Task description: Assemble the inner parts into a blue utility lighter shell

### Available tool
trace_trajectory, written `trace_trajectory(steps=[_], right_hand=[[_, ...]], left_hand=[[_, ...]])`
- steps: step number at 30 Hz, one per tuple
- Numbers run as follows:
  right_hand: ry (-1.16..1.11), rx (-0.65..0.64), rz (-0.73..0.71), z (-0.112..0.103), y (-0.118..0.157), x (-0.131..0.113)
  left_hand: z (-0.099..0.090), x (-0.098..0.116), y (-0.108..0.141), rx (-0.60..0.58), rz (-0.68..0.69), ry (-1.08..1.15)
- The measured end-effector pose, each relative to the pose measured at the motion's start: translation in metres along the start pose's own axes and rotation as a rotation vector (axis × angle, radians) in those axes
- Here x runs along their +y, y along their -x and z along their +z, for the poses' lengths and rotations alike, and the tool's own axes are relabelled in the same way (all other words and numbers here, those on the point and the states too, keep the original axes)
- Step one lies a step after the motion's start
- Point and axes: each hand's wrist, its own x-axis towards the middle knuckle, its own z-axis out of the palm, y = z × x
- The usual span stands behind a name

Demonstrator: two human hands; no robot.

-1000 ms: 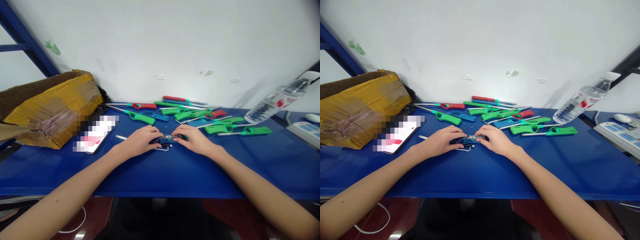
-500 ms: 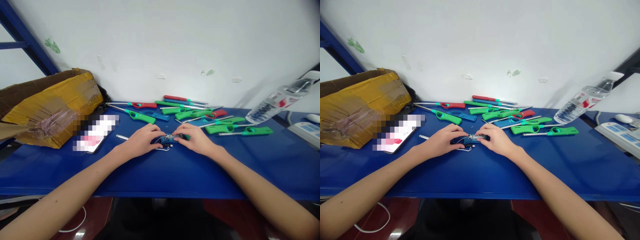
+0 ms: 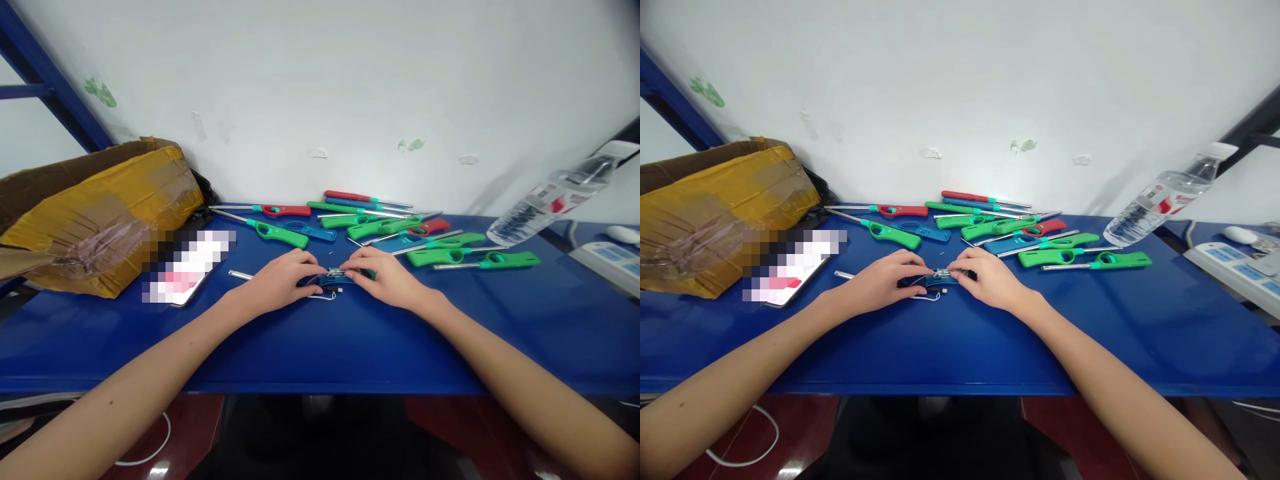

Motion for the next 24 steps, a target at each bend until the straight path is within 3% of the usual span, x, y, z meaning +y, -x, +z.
trace_trajectory(steps=[7, 13, 24], right_hand=[[0.043, 0.027, 0.013, -0.01, -0.001, -0.001], [0.063, -0.081, -0.037, -0.015, 0.0, -0.001], [0.056, -0.115, -0.014, -0.018, 0.0, 0.002]], left_hand=[[-0.009, -0.002, -0.001, 0.017, -0.04, 0.008], [-0.027, -0.01, 0.002, 0.026, -0.069, -0.023], [-0.03, -0.017, 0.006, -0.058, -0.084, -0.082]])
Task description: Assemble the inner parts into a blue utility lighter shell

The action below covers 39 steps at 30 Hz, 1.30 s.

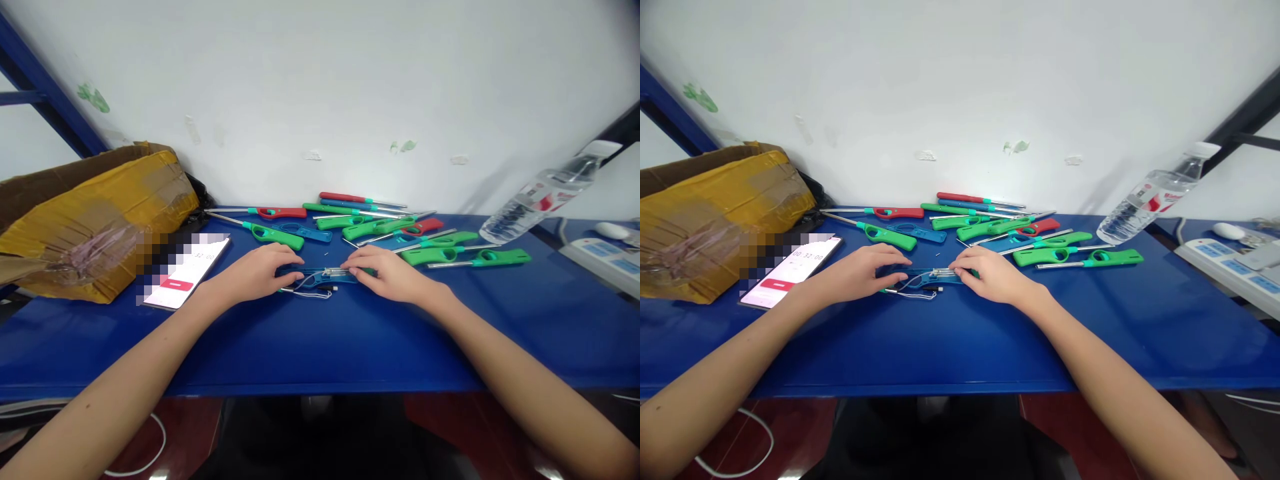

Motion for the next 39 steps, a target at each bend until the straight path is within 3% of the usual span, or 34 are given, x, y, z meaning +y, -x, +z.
trace_trajectory(steps=[12, 22, 31, 39], right_hand=[[-0.001, 0.026, -0.047, 0.0, 0.002, -0.001], [0.005, 0.11, -0.222, 0.017, 0.0, -0.012], [-0.088, 0.08, -0.136, 0.025, -0.004, -0.019], [-0.155, 0.169, -0.046, 0.027, -0.009, -0.021]], left_hand=[[-0.017, 0.006, 0.006, -0.06, 0.045, 0.05], [-0.017, 0.007, 0.007, -0.134, 0.081, 0.024], [-0.018, 0.012, 0.008, -0.124, 0.091, 0.027], [-0.021, 0.008, 0.007, -0.073, 0.023, 0.038]])
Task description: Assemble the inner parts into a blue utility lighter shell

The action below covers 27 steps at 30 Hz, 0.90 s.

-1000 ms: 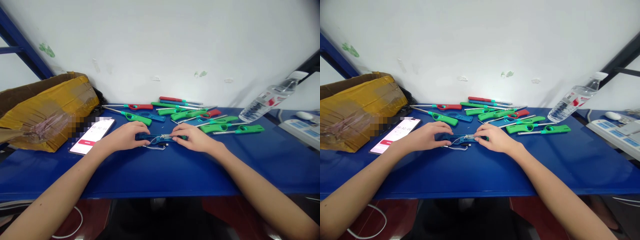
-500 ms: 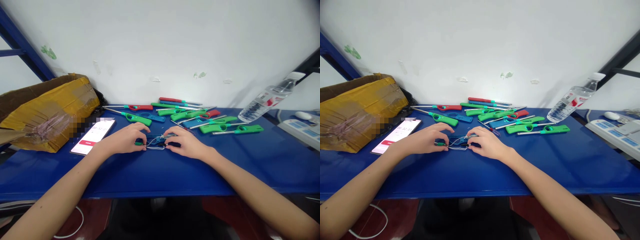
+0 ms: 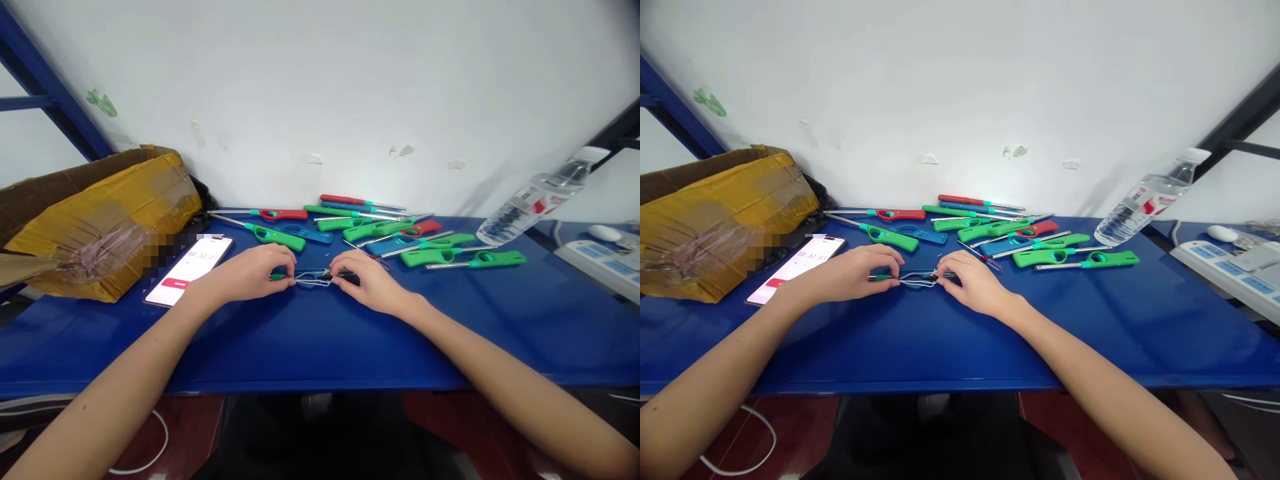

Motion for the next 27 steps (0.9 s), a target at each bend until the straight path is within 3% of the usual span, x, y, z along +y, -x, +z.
trace_trajectory(steps=[5, 27], right_hand=[[0.016, 0.013, 0.075, 0.0026, -0.0015, 0.0032], [0.04, 0.058, 0.108, 0.0043, -0.003, 0.0028]], left_hand=[[0.0002, -0.0031, -0.0021, 0.002, -0.044, -0.017], [0.0052, -0.0057, -0.0036, -0.017, -0.047, -0.044]])
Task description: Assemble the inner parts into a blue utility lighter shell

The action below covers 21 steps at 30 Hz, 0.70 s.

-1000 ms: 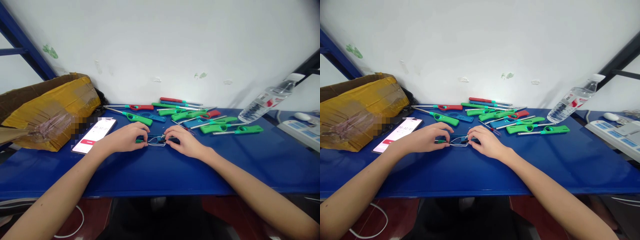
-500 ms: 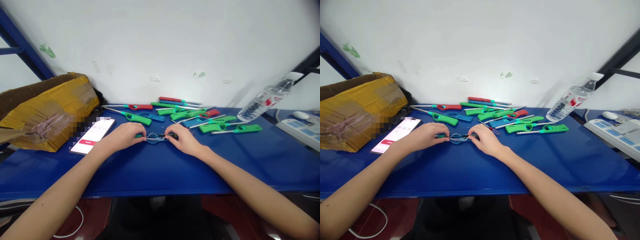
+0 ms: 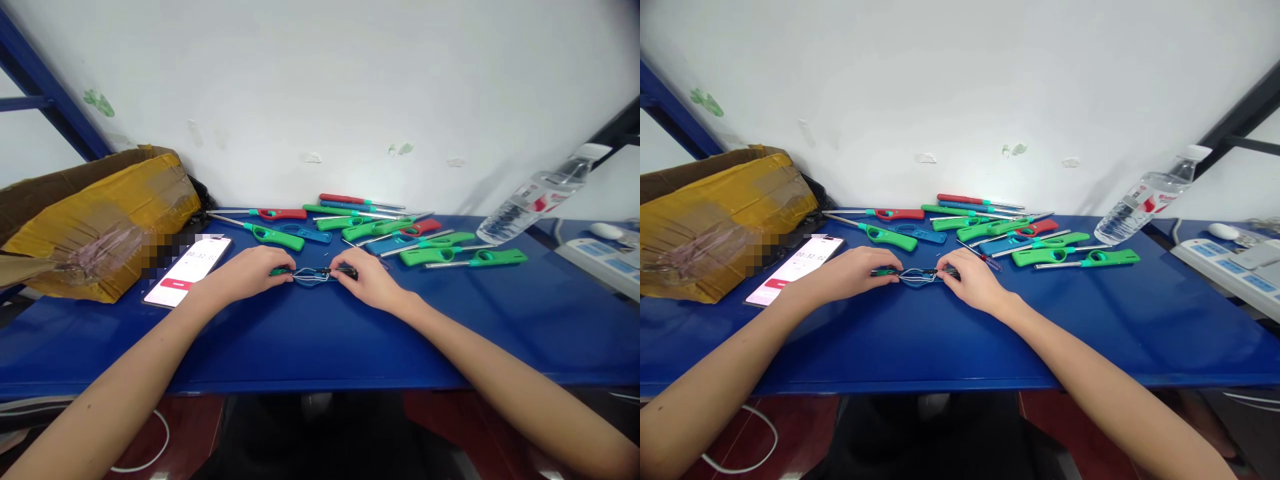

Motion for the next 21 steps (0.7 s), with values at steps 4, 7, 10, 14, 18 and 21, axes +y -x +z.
trace_trajectory(steps=[4, 7, 10, 14, 18, 21], right_hand=[[0.001, 0.008, -0.004, 0.0, -0.0002, 0.0], [-0.002, 0.029, 0.002, 0.0005, -0.0003, 0.0001], [-0.009, 0.055, 0.008, 0.0014, -0.0003, 0.0006], [-0.027, 0.061, -0.005, 0.0018, -0.0003, 0.0014], [-0.029, 0.051, -0.032, 0.0015, -0.0013, 0.0021], [-0.022, 0.049, -0.036, 0.0012, -0.0019, 0.0022]], left_hand=[[0.0014, -0.0016, 0.0, 0.018, 0.011, -0.042], [0.0039, -0.0021, -0.0003, 0.047, 0.012, -0.082], [0.0068, -0.0012, -0.001, 0.069, 0.008, -0.114], [0.0082, 0.0008, -0.0017, 0.066, 0.007, -0.134], [0.0076, 0.0019, -0.0018, 0.051, 0.004, -0.144], [0.0075, 0.0018, -0.0018, 0.053, -0.005, -0.144]])
